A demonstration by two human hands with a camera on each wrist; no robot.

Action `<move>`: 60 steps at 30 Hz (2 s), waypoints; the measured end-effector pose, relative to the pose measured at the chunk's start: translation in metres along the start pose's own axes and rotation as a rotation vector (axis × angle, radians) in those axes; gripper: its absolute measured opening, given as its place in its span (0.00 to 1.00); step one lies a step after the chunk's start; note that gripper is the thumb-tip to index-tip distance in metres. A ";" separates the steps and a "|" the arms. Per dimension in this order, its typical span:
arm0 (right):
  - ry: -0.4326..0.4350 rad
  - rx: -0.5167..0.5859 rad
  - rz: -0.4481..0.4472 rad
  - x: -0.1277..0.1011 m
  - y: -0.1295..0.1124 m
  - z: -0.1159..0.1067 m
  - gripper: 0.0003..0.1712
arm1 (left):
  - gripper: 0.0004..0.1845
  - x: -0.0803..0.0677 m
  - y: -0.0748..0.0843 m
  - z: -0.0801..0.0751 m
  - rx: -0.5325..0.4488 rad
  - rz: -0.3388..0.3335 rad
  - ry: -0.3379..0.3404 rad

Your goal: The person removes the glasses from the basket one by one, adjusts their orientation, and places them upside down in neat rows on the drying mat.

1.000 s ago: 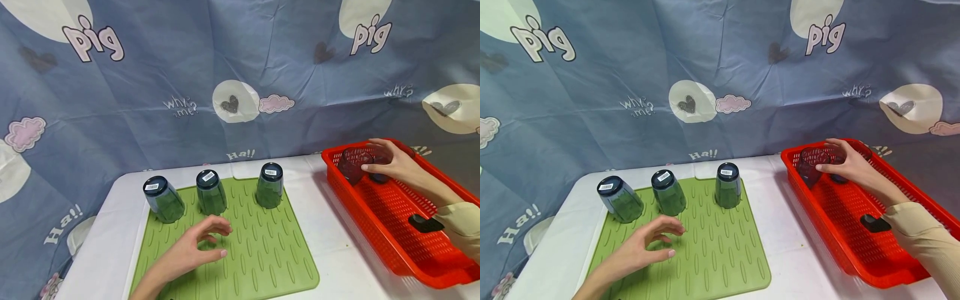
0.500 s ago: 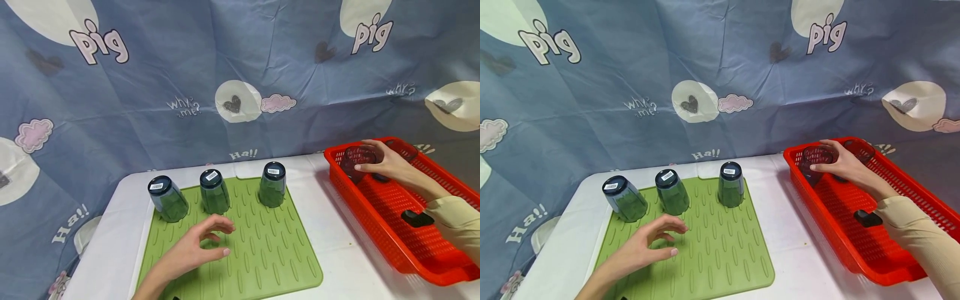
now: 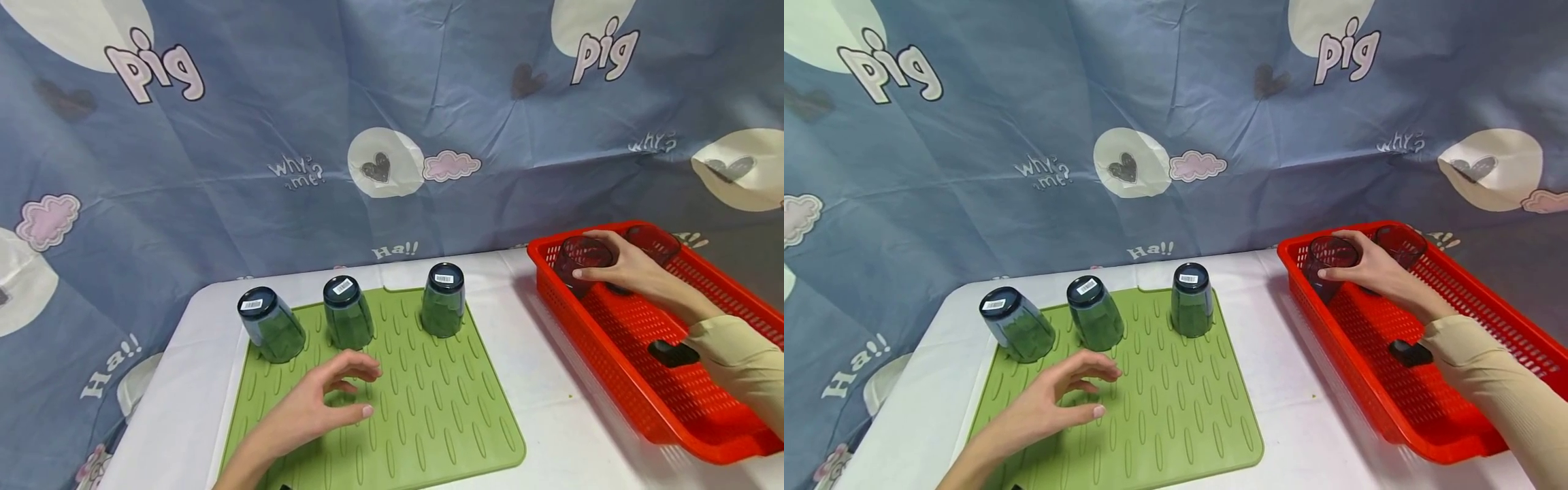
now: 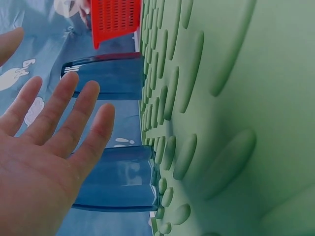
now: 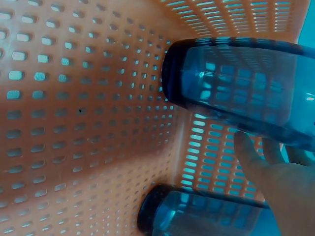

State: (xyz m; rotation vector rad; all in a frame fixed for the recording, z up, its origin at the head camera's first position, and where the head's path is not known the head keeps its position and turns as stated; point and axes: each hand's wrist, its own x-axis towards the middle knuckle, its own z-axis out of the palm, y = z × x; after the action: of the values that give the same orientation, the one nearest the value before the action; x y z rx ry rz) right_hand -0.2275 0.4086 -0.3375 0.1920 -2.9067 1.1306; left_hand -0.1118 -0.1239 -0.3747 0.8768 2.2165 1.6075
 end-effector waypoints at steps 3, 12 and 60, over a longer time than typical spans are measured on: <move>0.012 -0.011 -0.009 0.002 0.001 0.002 0.45 | 0.23 -0.001 0.000 -0.001 -0.001 -0.007 -0.004; 0.020 -0.023 0.007 0.004 -0.002 0.001 0.44 | 0.24 -0.001 0.001 -0.003 -0.029 0.006 -0.039; 0.090 -0.013 0.060 -0.003 -0.017 -0.003 0.45 | 0.23 -0.015 -0.001 -0.020 0.018 -0.069 0.023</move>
State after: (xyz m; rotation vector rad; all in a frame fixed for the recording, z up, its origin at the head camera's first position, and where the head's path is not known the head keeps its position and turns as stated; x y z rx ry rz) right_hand -0.2229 0.3984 -0.3236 0.0528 -2.8577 1.0981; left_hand -0.1116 -0.1488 -0.3709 0.7811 2.2543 1.5768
